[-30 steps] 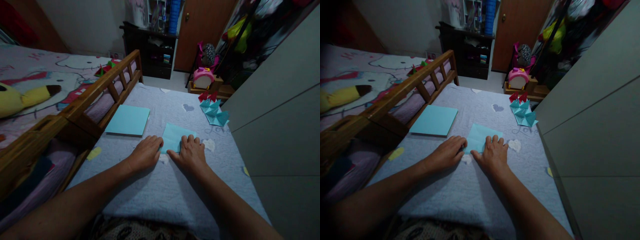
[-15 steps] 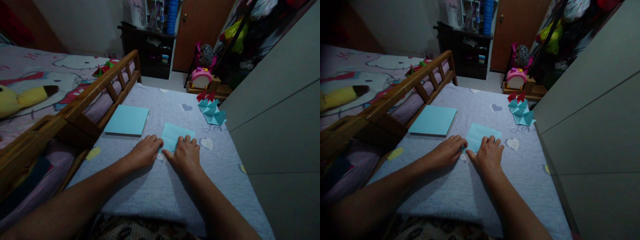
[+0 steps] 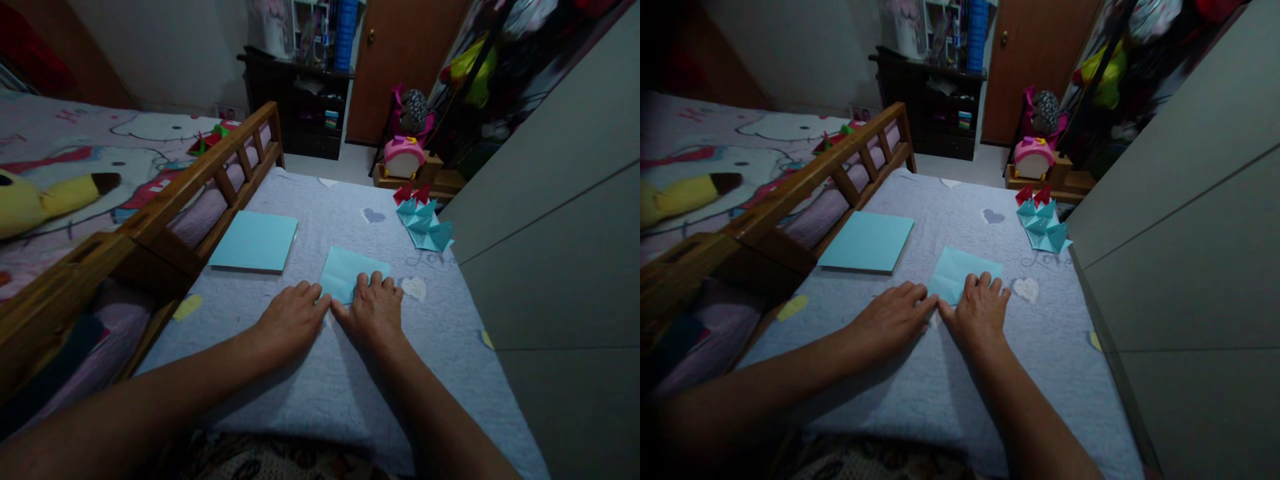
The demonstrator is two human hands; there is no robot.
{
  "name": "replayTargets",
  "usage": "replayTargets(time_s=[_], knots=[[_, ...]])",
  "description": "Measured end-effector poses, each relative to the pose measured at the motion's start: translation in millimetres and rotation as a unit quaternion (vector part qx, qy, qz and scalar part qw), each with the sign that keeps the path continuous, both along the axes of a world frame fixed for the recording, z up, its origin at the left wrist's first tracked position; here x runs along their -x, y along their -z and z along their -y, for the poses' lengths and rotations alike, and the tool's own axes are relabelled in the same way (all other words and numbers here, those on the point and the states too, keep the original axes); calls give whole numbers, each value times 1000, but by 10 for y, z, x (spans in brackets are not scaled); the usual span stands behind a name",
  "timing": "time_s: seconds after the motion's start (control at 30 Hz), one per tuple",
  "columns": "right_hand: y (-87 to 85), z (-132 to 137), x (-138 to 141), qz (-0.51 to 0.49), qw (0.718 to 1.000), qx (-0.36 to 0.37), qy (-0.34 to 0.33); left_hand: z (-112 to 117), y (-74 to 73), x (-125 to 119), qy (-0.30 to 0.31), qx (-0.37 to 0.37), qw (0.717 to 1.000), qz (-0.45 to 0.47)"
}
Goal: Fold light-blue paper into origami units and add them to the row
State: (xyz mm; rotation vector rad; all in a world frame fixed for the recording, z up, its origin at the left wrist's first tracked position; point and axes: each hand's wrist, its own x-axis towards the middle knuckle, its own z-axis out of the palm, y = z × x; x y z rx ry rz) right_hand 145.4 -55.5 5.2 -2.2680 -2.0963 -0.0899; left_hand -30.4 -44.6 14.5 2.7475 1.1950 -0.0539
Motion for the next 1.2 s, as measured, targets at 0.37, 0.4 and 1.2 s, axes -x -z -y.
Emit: replayTargets(time_s=[0.37,0.4,1.2], knots=[[3,10,-26,-8,1000,7,5,261,184,172,31,0,999,-7],[6,9,-35,-9,1000,7,5,259,185,175,32,-2,999,-8],[60,25,-477,-24,999,8,22,268,211,238,24,-35,999,25]])
